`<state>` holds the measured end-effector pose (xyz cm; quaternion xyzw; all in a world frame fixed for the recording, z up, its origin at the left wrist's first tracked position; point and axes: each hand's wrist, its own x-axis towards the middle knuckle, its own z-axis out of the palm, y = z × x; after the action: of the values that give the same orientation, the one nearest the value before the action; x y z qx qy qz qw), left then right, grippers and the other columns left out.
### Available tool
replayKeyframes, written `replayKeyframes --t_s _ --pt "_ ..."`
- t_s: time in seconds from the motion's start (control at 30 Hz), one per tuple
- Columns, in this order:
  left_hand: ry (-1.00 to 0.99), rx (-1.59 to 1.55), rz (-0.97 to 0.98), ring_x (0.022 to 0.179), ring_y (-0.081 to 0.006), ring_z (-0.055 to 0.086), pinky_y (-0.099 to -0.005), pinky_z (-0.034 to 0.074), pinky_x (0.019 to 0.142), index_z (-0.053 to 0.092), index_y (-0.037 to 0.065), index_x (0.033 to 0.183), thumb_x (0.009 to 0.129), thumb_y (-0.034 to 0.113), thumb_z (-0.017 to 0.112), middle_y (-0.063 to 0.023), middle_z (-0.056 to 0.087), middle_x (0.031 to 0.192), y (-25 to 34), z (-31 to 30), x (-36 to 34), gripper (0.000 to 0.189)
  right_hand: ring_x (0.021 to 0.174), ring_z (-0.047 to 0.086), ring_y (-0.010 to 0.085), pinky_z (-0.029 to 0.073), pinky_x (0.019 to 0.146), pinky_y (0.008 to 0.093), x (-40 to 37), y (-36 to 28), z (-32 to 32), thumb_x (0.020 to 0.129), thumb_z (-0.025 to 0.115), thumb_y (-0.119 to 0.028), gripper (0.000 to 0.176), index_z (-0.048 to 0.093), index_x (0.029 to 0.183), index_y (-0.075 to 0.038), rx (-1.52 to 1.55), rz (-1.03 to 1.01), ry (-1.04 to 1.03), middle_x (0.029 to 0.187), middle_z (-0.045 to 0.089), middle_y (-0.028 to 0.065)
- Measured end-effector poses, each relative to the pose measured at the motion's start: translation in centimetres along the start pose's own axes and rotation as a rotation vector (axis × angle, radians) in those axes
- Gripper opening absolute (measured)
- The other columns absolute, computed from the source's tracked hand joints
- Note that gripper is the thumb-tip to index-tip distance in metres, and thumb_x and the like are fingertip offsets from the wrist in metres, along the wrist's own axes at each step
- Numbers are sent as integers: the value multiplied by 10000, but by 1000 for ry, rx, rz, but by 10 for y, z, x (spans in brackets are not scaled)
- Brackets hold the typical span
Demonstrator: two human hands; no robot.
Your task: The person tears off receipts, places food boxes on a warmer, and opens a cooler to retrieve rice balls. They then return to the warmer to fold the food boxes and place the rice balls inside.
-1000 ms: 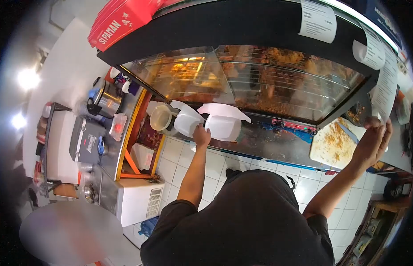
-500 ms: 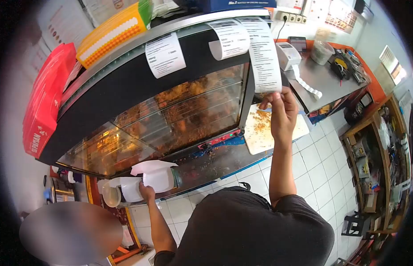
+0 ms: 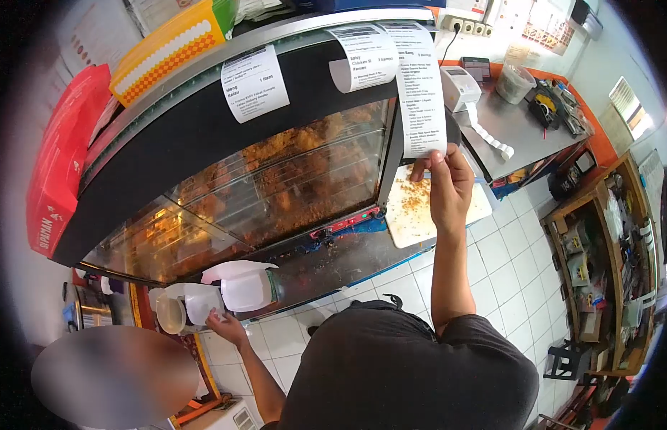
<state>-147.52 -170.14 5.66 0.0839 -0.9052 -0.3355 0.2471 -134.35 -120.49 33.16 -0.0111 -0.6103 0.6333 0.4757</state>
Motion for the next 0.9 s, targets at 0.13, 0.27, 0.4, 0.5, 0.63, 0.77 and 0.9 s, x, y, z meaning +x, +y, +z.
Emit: replayKeyframes --t_s 0.13,0.27,0.4,0.5,0.63,0.77,0.9 --pt "47 54 126 954 -294 549 -386 474 789 542 -9 1103 807 -67 548 -162 508 980 -69 17 -36 302 677 579 115 445 653 251 1 1 3 999 524 -190 213 587 928 1 12 4 15 737 628 68" --pt "-400 96 -50 799 -258 593 -348 483 682 563 33 1087 844 32 606 -124 575 871 -90 12 -89 247 673 578 113 448 646 250 4 6 -2 999 524 -192 218 592 922 0 -23 -12 17 743 627 65" --pt "-1492 -342 -871 741 -198 652 -368 539 722 569 63 1195 859 202 705 -69 676 858 -185 11 -138 388 666 576 105 450 640 251 6 2 -3 998 528 -198 222 593 917 -2 -48 -48 64 748 625 58" --pt "-1437 -327 -1013 752 -207 667 -392 546 675 554 74 1230 896 183 667 -87 687 926 -289 17 -215 369 719 547 139 432 679 269 5 -3 -4 1011 496 -170 180 546 924 -21 -79 -47 37 811 572 54" --pt "-1150 -283 -388 766 -243 672 -413 547 688 560 71 1188 894 89 604 -111 679 917 -164 -84 -216 299 754 549 150 450 721 276 0 17 -22 996 508 -203 206 579 986 -10 -306 -139 245 997 614 106" --pt "-876 -827 -1268 647 -234 625 -390 508 599 573 -33 1106 905 151 523 -146 648 739 -340 -37 -332 277 1058 576 210 471 918 366 -18 47 -33 960 502 -266 406 486 1287 -25 -428 -205 397 1195 598 130" --pt "-950 15 -497 831 -300 676 -363 558 796 698 90 1045 650 180 818 -164 687 982 -365 -81 -344 422 899 590 224 491 797 356 -70 46 140 958 542 -199 309 591 1158 31 -453 -306 209 1026 617 130"
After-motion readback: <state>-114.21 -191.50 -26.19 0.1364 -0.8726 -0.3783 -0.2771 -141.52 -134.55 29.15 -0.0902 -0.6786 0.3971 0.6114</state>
